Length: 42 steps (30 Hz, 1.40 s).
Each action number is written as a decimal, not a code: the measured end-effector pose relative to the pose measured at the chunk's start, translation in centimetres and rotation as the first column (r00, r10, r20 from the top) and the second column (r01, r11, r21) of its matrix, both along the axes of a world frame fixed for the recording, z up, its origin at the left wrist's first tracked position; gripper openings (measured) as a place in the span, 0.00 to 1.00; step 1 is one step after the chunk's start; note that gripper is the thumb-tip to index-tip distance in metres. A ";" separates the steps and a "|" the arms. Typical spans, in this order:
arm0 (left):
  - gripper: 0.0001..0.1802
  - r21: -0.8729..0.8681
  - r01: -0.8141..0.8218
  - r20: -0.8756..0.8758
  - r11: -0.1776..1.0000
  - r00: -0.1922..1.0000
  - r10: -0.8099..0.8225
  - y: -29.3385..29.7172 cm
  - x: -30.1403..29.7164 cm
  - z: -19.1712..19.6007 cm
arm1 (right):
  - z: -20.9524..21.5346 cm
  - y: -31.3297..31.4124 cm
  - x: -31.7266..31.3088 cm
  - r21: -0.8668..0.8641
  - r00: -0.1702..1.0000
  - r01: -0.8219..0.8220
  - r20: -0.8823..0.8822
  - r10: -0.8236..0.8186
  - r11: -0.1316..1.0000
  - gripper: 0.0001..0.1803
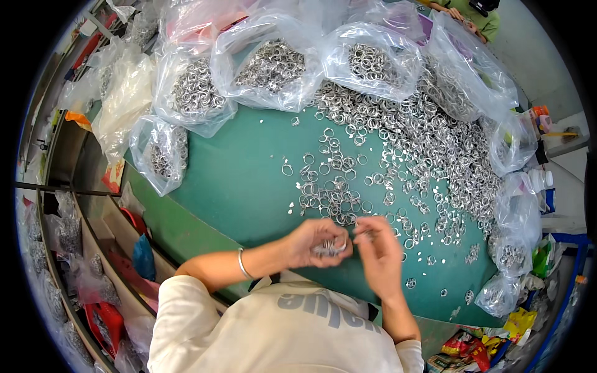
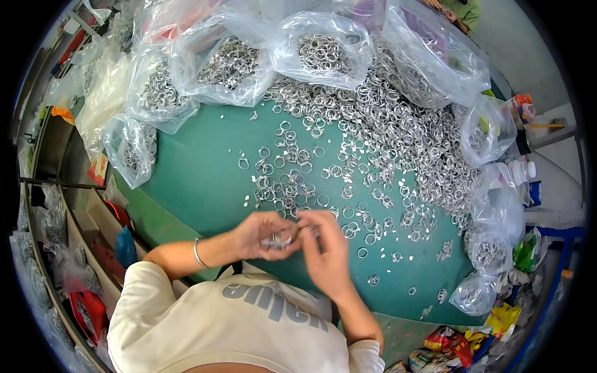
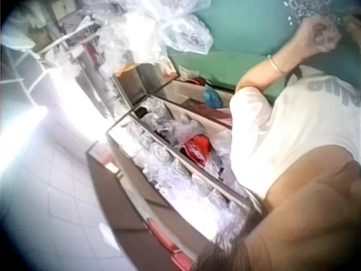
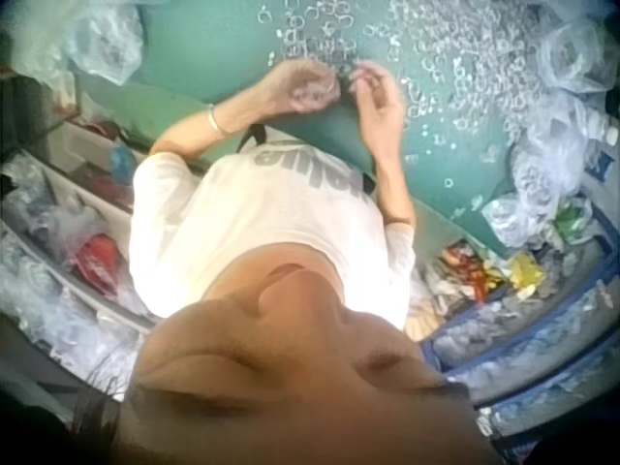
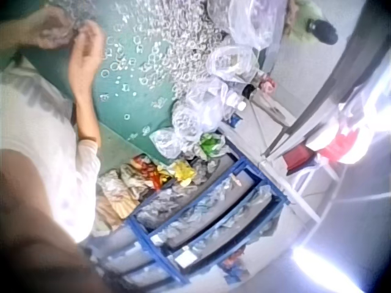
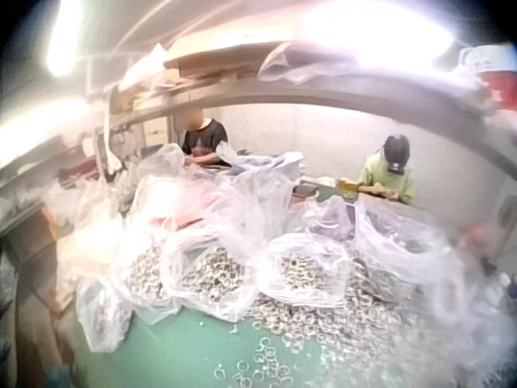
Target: The person sorts and organizes metal rings by hand on a workbench, picking them up from a pile and placing them into plastic bags.
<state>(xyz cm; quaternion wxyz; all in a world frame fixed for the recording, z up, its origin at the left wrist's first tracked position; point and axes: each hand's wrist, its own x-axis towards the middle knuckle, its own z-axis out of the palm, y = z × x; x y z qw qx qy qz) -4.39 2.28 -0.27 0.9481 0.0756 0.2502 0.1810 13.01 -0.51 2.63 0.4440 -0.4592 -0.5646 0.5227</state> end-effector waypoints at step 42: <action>0.18 0.067 -0.125 -0.215 0.990 0.967 0.136 -3.5 -1.1 0.5 | -3.1 2.9 -0.1 0.296 0.614 -0.379 0.790 -0.002 0.877 0.23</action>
